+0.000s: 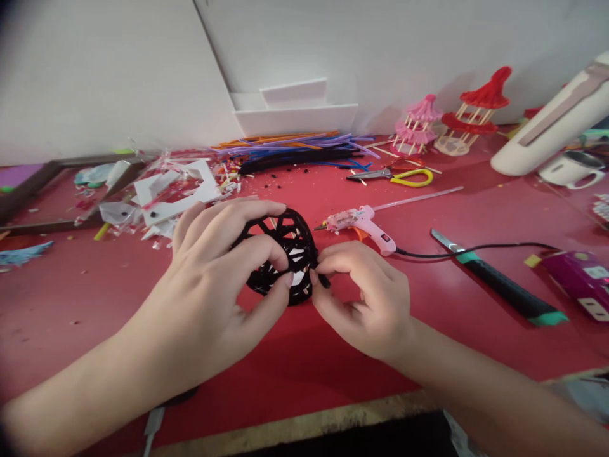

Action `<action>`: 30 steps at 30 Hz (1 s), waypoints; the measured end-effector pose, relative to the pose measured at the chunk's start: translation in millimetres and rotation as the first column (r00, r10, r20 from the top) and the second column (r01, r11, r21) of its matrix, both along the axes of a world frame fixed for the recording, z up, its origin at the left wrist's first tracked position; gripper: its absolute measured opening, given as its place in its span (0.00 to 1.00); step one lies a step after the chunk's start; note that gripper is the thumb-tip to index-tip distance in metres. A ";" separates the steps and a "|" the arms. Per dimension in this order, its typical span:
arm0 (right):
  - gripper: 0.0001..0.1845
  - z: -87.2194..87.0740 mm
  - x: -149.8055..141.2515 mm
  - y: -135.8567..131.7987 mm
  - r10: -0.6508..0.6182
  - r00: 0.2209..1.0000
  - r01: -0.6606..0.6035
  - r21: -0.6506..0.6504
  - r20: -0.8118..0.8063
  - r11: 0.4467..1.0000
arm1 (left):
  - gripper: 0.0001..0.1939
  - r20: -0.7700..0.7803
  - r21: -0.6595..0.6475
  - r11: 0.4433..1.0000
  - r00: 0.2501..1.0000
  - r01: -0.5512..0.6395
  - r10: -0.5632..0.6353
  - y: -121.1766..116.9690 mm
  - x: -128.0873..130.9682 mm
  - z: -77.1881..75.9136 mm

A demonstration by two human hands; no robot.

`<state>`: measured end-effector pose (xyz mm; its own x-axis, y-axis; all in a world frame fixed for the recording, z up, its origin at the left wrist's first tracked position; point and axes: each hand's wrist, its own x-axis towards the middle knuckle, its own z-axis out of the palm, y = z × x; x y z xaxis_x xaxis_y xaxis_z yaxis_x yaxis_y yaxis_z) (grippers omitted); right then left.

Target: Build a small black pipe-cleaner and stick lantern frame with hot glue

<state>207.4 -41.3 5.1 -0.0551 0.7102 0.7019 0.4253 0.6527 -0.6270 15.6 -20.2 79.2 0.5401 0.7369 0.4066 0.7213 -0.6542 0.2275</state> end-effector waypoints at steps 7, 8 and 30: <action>0.12 8.9 -0.3 -3.4 -0.052 0.988 0.041 0.074 0.148 0.996 | 0.05 0.075 -0.022 0.999 0.997 0.030 -0.028 -2.1 3.5 -6.2; 0.12 9.3 -0.3 -3.7 -0.053 0.986 0.041 0.076 0.155 0.996 | 0.06 0.074 -0.015 0.999 0.997 0.032 -0.031 -2.1 3.7 -6.8; 0.12 6.2 0.6 -5.7 -0.006 0.999 0.009 -0.073 0.040 0.997 | 0.05 -0.005 0.154 0.987 0.999 0.045 -0.045 -2.5 4.8 -10.2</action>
<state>207.9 -47.0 11.3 -0.0768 0.7600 0.6454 0.4553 0.6026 -0.6554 20.3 -22.6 69.0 0.5719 0.6407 0.5123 0.6905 -0.7131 0.1210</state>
